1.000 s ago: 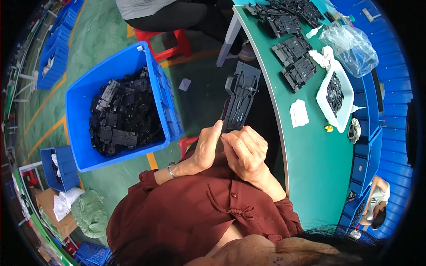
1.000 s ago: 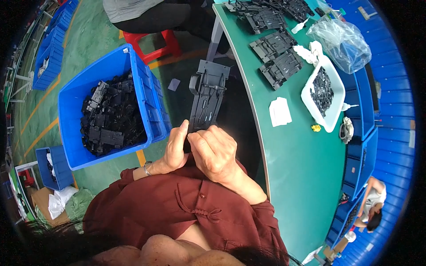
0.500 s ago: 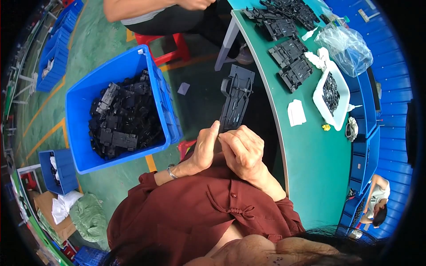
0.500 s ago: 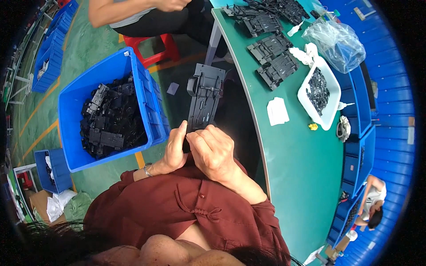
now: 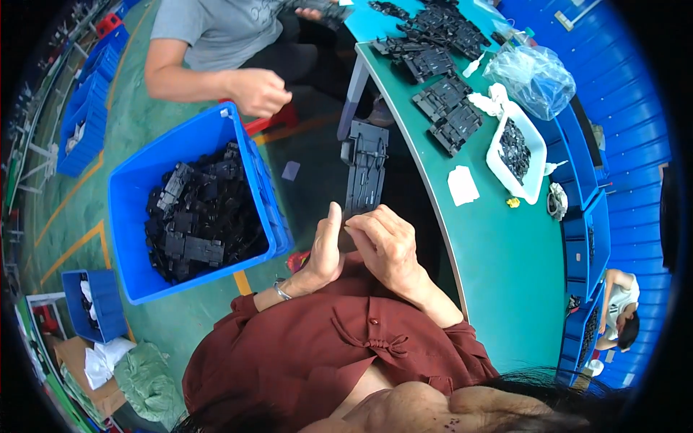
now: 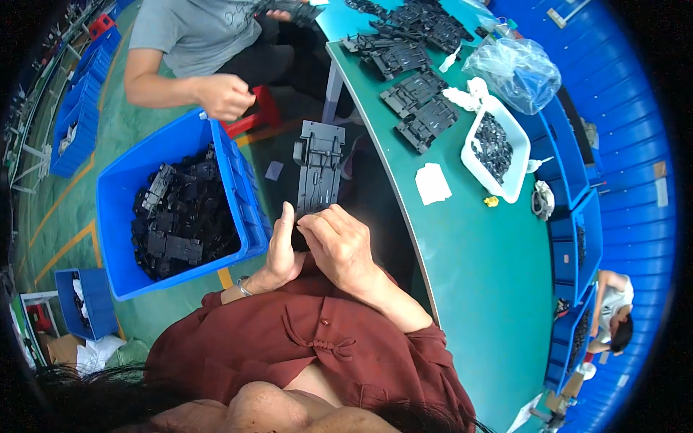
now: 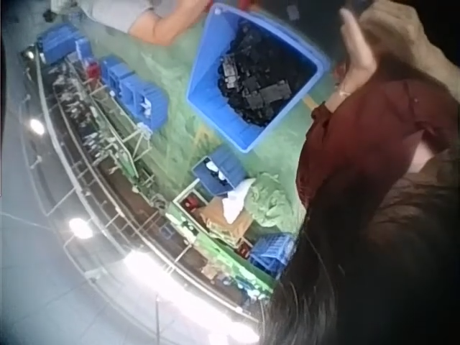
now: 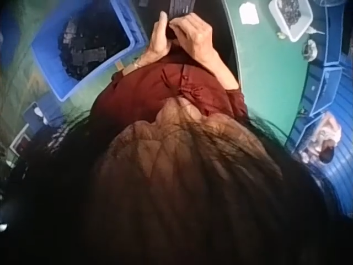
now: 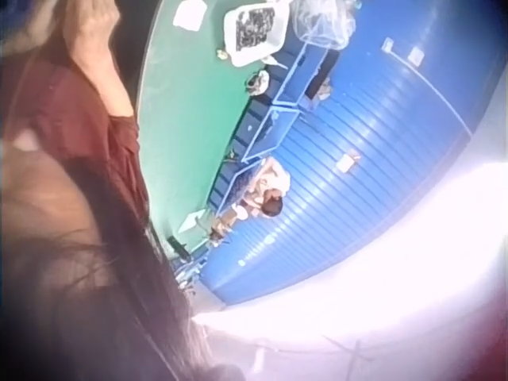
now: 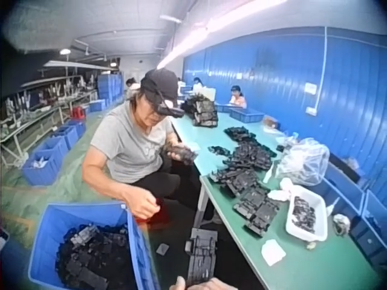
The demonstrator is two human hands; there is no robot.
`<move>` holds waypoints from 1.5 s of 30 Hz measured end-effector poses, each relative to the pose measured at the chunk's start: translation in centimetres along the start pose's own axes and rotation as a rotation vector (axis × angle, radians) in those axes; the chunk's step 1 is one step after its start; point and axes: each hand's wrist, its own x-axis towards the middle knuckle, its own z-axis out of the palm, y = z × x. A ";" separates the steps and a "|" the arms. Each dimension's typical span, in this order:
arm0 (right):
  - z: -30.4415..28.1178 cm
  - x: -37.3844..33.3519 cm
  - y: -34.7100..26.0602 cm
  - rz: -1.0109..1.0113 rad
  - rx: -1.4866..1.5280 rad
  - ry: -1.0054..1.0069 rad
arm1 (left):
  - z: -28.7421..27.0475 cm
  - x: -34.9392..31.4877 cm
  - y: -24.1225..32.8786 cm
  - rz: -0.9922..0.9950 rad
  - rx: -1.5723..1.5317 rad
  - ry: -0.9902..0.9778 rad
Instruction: Assemble small plastic components onto a toy car chassis at a factory workbench.
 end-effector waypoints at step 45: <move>-25.3 -1.0 26.8 0.820 -0.691 -0.325 | 5.4 4.1 3.5 -0.165 -0.208 -0.119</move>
